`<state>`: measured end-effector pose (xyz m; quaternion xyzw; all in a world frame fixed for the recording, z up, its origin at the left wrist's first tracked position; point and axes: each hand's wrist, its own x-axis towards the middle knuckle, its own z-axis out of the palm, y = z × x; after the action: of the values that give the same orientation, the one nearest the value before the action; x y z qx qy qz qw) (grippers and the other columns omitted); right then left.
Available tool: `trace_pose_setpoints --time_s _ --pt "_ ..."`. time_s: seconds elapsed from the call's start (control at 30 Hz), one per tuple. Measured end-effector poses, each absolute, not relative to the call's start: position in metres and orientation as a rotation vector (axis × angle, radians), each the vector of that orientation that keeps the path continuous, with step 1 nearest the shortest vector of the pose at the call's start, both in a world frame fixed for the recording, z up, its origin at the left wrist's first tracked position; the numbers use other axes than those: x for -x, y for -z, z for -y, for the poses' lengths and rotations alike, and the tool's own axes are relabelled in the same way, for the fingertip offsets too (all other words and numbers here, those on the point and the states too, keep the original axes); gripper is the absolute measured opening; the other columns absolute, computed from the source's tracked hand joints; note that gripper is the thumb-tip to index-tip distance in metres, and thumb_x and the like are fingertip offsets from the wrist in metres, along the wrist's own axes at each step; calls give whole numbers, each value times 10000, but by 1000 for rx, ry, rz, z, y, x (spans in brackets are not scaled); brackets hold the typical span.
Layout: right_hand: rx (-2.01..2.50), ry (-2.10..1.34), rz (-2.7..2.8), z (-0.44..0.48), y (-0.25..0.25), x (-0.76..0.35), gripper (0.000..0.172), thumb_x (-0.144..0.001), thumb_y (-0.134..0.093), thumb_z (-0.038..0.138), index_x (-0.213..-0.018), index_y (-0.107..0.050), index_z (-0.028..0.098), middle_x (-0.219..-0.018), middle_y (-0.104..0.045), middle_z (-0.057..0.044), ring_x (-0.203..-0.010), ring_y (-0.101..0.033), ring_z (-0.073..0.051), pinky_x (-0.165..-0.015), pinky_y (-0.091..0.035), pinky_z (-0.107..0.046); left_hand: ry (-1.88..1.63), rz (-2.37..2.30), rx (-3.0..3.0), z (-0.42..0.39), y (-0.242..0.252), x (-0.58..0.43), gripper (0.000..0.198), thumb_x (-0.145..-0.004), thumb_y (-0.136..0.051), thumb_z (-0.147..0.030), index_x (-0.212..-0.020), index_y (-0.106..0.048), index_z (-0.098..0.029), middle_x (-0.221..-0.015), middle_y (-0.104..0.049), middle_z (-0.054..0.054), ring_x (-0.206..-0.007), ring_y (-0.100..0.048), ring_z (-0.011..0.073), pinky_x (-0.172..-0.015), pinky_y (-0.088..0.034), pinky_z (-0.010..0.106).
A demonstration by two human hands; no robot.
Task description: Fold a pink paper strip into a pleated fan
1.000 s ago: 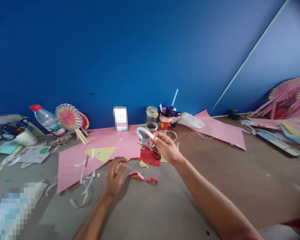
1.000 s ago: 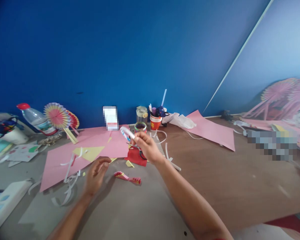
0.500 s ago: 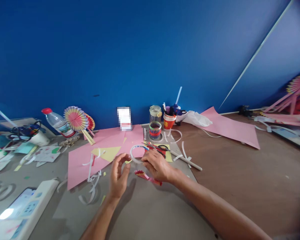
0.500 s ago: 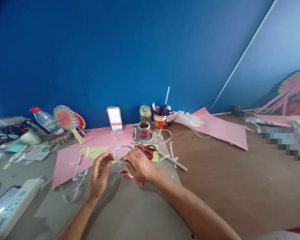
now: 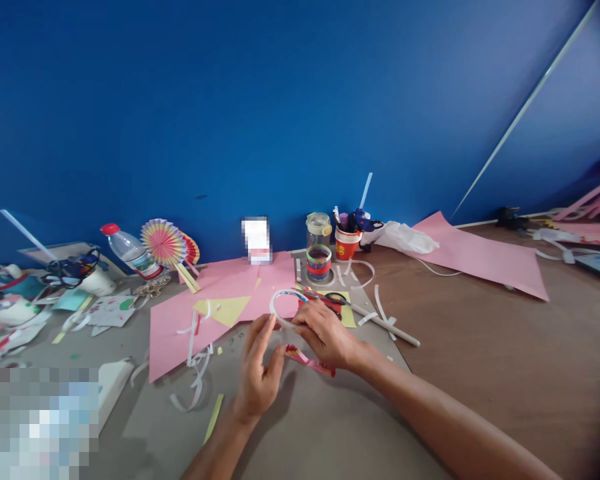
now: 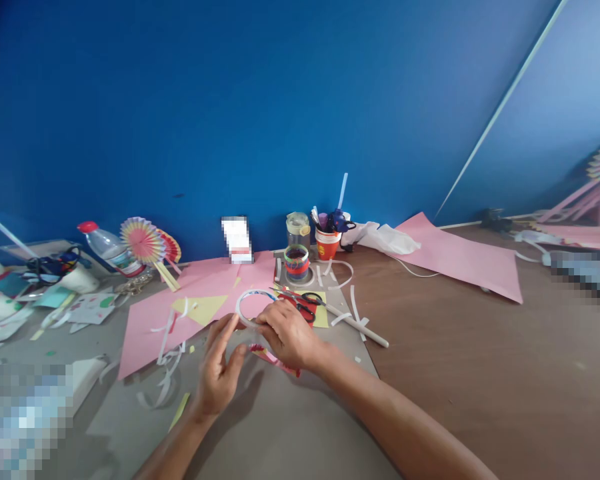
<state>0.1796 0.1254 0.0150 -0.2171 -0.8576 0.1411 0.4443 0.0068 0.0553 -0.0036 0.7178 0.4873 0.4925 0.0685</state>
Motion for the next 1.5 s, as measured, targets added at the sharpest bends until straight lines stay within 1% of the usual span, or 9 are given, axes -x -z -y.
trace_pose_setpoints --time_s 0.17,0.37,0.5,0.6,0.77,0.87,1.07,1.3,1.5 --pt "564 -382 2100 -125 -16 -180 103 -904 -432 178 -853 -520 188 -780 -595 -57 -724 -515 -175 -687 -418 -306 -1392 -1412 -2347 -51 1 -11 399 -871 -492 -160 -1255 -518 -264 -1205 -537 117 -1118 -548 241 -899 -505 411" --pt "509 -459 2126 -123 -20 -180 102 -897 -420 159 -874 -513 193 -790 -604 -58 -732 -529 -168 -684 -433 -298 -1570 -1508 -2029 -55 7 -5 405 -881 -508 -249 -1282 -453 -225 -1213 -543 133 -1162 -514 254 -956 -451 438" --pt "398 -318 2237 -123 -23 -180 86 -888 -442 173 -879 -525 196 -793 -623 -52 -755 -532 -167 -810 -426 -363 -1601 -1293 -1470 -64 4 1 425 -888 -497 -384 -1272 -434 -214 -1067 -624 97 -990 -606 210 -859 -487 375" --pt "350 -140 2359 -124 -23 -180 107 -887 -451 174 -839 -541 204 -800 -638 -40 -786 -542 -162 -955 -351 -443 -1561 -1135 -1175 -69 -4 3 359 -850 -533 -458 -1097 -553 -199 -852 -638 39 -827 -618 178 -785 -492 349" --pt "385 -78 2405 -124 -22 -181 144 -882 -453 150 -826 -570 214 -850 -671 -34 -978 -552 -195 -1043 -240 -495 -1519 -1021 -1054 -68 -11 1 251 -748 -678 -394 -887 -606 -197 -711 -564 -24 -732 -566 129 -781 -476 320" --pt "452 -226 2369 -122 -26 -182 150 -842 -478 118 -891 -580 217 -966 -678 -35 -1079 -529 -213 -1071 -188 -507 -1450 -1006 -1081 -64 -10 -2 227 -740 -698 -346 -858 -602 -178 -748 -596 0 -735 -568 128 -747 -475 291" --pt "515 -679 2240 -116 -42 -183 263 -787 -547 135 -1041 -557 204 -1039 -646 -51 -1012 -565 -196 -1064 -238 -452 -1322 -1041 -1190 -60 -3 -9 274 -717 -710 -374 -841 -588 -163 -790 -638 28 -742 -601 161 -711 -494 302" --pt "581 -1116 1953 -106 -43 -175 81 -811 -592 201 -883 -621 180 -958 -631 -58 -941 -558 -180 -895 -402 -328 -1371 -1268 -1591 -59 3 -9 94 -785 -634 -244 -861 -654 -192 -879 -668 52 -855 -607 207 -787 -476 333" --pt "633 -1634 1456 -101 -40 -169 233 -790 -630 389 -850 -631 165 -801 -605 -27 -794 -566 -157 -753 -448 -292 -1337 -1288 -2321 -64 2 -4 287 -801 -539 -70 -993 -648 -254 -1011 -685 45 -963 -619 202 -1032 -352 442"
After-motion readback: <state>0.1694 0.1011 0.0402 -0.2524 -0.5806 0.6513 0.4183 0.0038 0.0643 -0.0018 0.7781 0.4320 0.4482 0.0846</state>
